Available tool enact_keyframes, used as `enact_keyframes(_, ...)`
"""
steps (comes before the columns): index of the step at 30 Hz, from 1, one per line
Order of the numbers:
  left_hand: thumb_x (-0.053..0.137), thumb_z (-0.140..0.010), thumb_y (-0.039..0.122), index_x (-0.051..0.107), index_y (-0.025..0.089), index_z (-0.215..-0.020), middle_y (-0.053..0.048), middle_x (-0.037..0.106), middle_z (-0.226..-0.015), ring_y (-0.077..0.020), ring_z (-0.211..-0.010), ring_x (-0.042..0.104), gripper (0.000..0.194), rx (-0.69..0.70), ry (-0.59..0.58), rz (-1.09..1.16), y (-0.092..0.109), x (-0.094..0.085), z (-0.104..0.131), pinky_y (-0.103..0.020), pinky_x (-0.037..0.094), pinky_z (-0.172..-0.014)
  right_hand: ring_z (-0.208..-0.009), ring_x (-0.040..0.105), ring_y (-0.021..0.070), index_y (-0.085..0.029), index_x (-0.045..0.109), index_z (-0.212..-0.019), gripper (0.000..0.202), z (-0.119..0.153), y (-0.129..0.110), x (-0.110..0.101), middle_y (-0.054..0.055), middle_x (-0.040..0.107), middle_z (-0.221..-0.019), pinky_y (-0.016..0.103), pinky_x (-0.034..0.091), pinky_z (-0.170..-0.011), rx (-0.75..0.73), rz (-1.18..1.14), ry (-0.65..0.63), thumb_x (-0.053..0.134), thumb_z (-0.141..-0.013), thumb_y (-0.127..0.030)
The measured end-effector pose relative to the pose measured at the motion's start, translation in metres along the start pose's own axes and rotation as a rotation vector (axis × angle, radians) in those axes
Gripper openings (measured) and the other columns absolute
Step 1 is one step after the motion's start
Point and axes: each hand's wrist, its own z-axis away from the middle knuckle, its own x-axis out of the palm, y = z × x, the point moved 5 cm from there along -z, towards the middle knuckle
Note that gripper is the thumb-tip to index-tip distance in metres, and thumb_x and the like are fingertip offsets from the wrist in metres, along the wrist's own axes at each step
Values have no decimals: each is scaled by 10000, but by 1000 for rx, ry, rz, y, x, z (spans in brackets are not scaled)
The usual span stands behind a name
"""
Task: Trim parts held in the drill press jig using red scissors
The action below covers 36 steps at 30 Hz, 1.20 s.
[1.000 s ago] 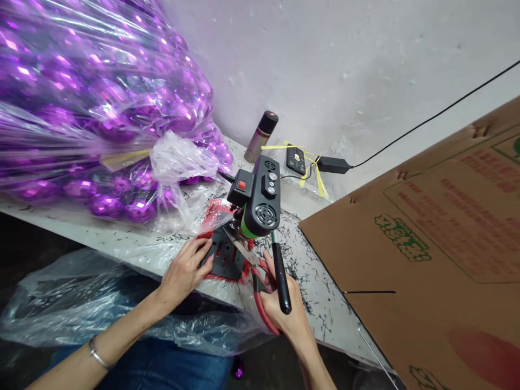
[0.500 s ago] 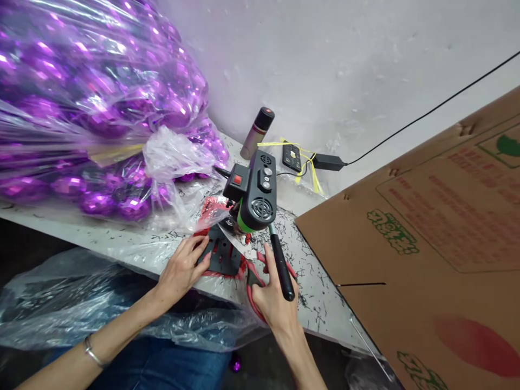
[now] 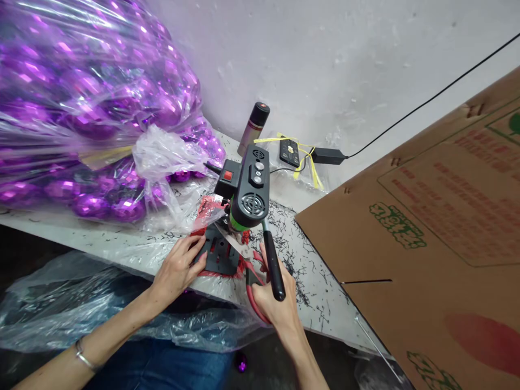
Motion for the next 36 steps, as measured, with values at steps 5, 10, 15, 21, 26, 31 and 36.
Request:
enact_keyframes(5, 513, -933, 209, 586, 140, -1197, -117, 637, -1084, -253, -1020, 600, 283, -23, 4, 9, 0, 0, 0, -418, 560, -879, -817, 701, 224, -137, 573, -1350, 643, 5, 4, -4, 95, 744, -1029, 298, 564, -708, 31, 11, -8, 581, -734, -321)
enact_keyframes(10, 509, -930, 203, 586, 117, -1195, -129, 640, -1089, -260, -1016, 596, 289, -20, 13, 0, 1, 0, 0, -428, 562, -881, -922, 706, 237, -143, 556, -1367, 660, 6, 9, -5, 104, 724, -1115, 295, 572, -760, 38, 19, -19, 635, -749, -362)
enact_keyframes(15, 513, -930, 210, 593, 114, -1192, -131, 641, -1089, -261, -1018, 597, 290, -28, 0, 5, 1, 0, 0, -425, 565, -876, -969, 701, 234, -170, 567, -1356, 635, 2, 4, -3, 86, 725, -1123, 315, 569, -816, 45, -29, -39, 611, -753, -364)
enact_keyframes(21, 509, -929, 200, 595, 89, -1192, -147, 638, -1099, -268, -1043, 594, 299, -34, -5, 15, 1, 1, 0, -437, 562, -893, -952, 698, 231, -207, 550, -1373, 659, 8, 15, -10, 69, 730, -1110, 279, 555, -745, 81, 63, -38, 608, -723, -302)
enact_keyframes(26, 514, -927, 207, 597, 124, -1206, -132, 642, -1091, -263, -1037, 600, 303, -39, 0, 25, 0, 1, 1, -430, 561, -897, -887, 683, 208, -183, 562, -1360, 644, 5, 12, -6, 76, 712, -1117, 311, 545, -801, 66, 49, -52, 599, -732, -321)
enact_keyframes(31, 516, -925, 208, 591, 145, -1221, -124, 642, -1093, -259, -1030, 603, 311, -41, 2, 33, 0, 0, 0, -423, 566, -881, -920, 686, 238, -194, 558, -1367, 659, 8, 18, -10, 80, 733, -1070, 310, 547, -770, 91, 56, -42, 627, -725, -324)
enact_keyframes(36, 503, -932, 209, 596, 117, -1197, -137, 641, -1078, -261, -1019, 601, 295, -34, -8, 21, 1, -1, -1, -425, 566, -874, -928, 689, 239, -155, 584, -1339, 633, 5, 6, -6, 94, 727, -1078, 322, 551, -802, 52, 23, -35, 617, -743, -365)
